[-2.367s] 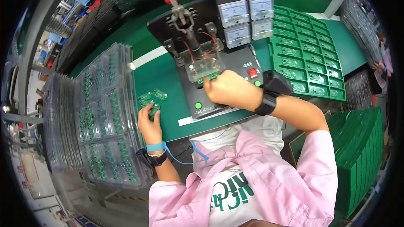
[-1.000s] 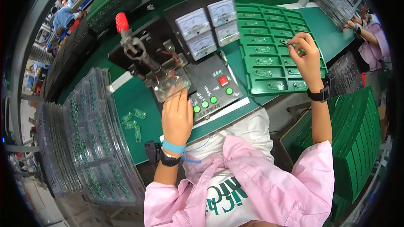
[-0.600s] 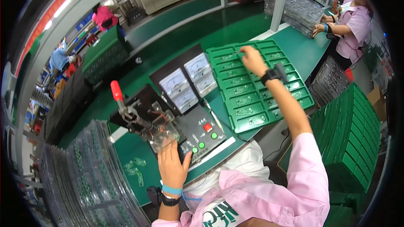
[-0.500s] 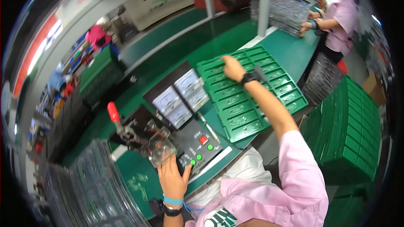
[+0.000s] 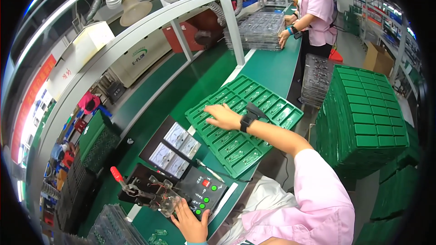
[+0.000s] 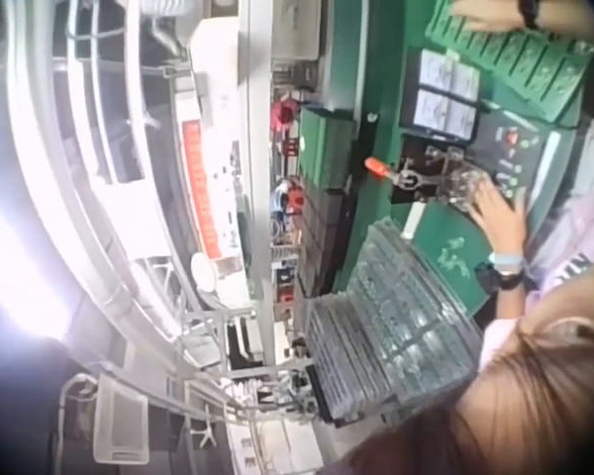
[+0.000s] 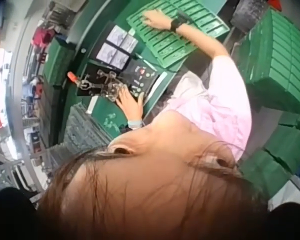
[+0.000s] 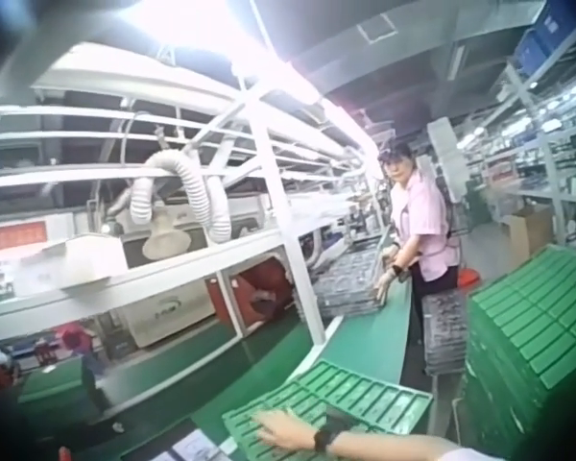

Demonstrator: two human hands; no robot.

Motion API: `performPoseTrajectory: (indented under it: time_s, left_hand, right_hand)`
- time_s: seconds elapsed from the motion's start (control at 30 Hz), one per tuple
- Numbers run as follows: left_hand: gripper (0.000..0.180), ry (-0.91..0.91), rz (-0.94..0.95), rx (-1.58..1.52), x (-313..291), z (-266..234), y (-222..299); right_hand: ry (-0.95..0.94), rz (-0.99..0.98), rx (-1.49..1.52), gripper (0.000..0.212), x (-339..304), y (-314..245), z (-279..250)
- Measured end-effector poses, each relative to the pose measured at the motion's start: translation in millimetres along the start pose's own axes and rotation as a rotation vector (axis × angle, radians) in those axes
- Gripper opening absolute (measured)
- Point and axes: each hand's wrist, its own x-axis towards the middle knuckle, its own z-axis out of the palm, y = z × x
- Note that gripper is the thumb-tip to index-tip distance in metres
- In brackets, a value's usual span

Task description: The person picks up a circuit board, places it into a testing machine, and presses the lever down. After pressing buttons on the machine, they remove the circuit board, place it into a green tray, and handle a strip of labels.

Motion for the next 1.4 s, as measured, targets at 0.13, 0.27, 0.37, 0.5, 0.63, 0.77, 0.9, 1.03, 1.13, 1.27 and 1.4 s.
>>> performPoseTrajectory:
  time_s: [0.13,0.27,0.37,0.5,0.63,0.77,0.9,1.03,1.13,1.27,1.4]
  left_hand:
    - [0.030,0.265,0.155,0.229,0.0,-8.2,12.0]
    - [0.089,0.003,-0.018,-0.008,-1.4,-1.5,4.9]
    - [0.091,0.010,-0.020,0.005,-1.0,-0.8,7.0]
    - [0.083,0.035,-0.024,-0.010,-3.7,-3.1,13.8]
    - [0.051,0.187,0.044,0.140,-9.4,-8.4,23.3]
    - [0.040,0.105,0.170,-0.003,-12.8,-20.1,5.9]
    - [0.049,0.449,0.237,-0.262,13.3,-52.5,-4.1]
    - [0.057,0.719,-0.014,0.080,72.5,-95.9,-25.5]
    - [0.060,0.639,-0.131,-0.300,105.1,-112.3,-38.7]
    - [0.065,0.790,0.130,-0.804,104.9,-90.9,-28.7]
    - [0.068,0.638,0.660,-0.358,45.5,-63.0,-25.7]
  right_hand:
    - [0.014,-0.114,0.021,0.045,-65.8,-45.1,-32.0]
    - [-0.009,-0.261,0.088,0.040,-119.0,-66.6,-35.2]
    - [0.007,-0.318,0.149,0.038,-143.2,-84.4,-26.0]
    - [0.085,-0.451,0.219,0.035,-161.6,-112.4,-4.1]
    - [0.086,-0.604,0.269,0.037,-172.7,-147.6,24.8]
    - [0.095,-0.700,0.176,0.044,-185.9,-166.7,50.8]
    - [0.095,-0.675,0.120,0.048,-184.9,-171.0,58.8]
    - [0.065,-0.624,0.128,0.049,-186.4,-176.4,55.5]
    - [0.060,-0.629,0.121,0.050,-183.8,-173.2,56.5]
    - [0.065,-0.602,0.137,0.051,-186.6,-173.6,58.9]
    - [0.068,-0.604,0.125,0.052,-191.8,-176.0,54.1]
